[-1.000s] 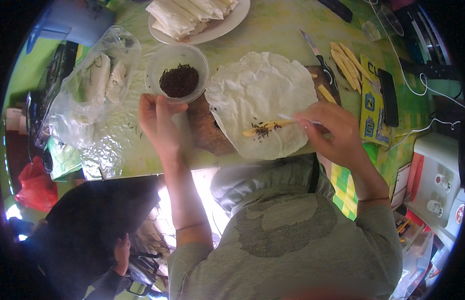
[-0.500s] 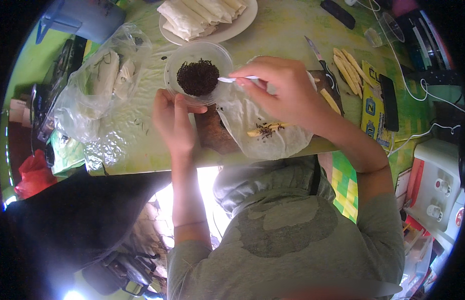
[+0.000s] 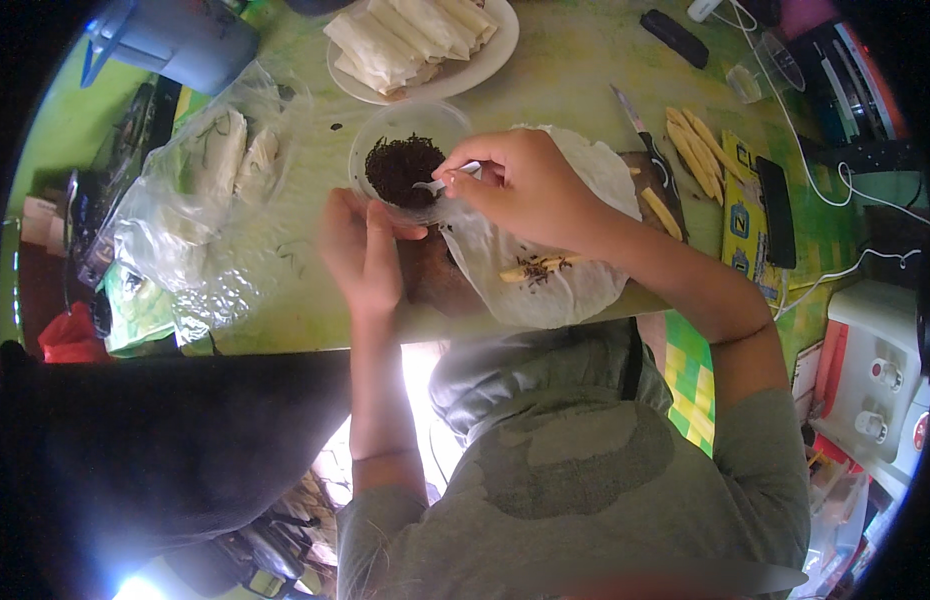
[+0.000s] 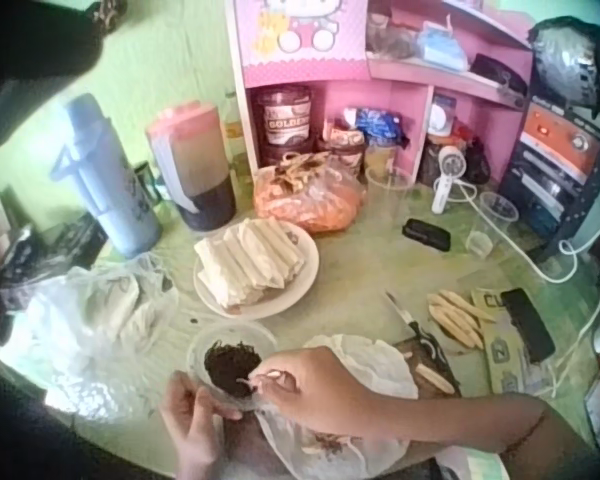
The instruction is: The person slices yellow plantains on a cutting board, places them on a tortilla, adds a dark filling, and rolls the tortilla into a wrap. The process is repeated to make multiple wraps.
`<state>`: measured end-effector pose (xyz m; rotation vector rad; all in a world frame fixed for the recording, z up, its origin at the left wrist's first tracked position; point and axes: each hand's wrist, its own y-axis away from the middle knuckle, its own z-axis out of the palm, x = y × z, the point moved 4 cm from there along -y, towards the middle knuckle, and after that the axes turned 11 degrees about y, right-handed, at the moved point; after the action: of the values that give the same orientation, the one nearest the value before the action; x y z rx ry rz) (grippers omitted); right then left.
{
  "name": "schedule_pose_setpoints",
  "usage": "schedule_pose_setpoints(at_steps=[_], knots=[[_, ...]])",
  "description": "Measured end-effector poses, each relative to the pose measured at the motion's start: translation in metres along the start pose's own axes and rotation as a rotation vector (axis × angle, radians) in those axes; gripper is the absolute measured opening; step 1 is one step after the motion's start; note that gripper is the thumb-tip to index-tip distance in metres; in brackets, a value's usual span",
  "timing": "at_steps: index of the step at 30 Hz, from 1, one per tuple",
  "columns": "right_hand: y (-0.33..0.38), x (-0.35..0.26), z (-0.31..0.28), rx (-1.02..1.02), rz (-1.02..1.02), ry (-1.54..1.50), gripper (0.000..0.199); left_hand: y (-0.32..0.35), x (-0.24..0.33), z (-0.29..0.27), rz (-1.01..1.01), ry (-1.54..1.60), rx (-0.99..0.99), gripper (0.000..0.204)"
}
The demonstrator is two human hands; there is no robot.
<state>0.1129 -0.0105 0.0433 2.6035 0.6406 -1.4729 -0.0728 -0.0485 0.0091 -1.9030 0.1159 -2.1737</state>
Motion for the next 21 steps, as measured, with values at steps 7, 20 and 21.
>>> schedule_pose_setpoints(at_steps=[7,20,21], knots=[[0.002,0.01,-0.009,-0.145,0.333,-0.352,0.023,0.002,0.002,0.002,0.054,-0.007,-0.021,0.014],[0.082,0.025,-0.085,-0.077,0.462,-0.27,0.021,-0.003,-0.009,-0.013,0.212,-0.112,-0.048,0.017],[0.09,0.026,-0.086,-0.084,0.493,-0.262,0.02,-0.004,-0.01,-0.013,0.197,-0.107,-0.049,0.017]])
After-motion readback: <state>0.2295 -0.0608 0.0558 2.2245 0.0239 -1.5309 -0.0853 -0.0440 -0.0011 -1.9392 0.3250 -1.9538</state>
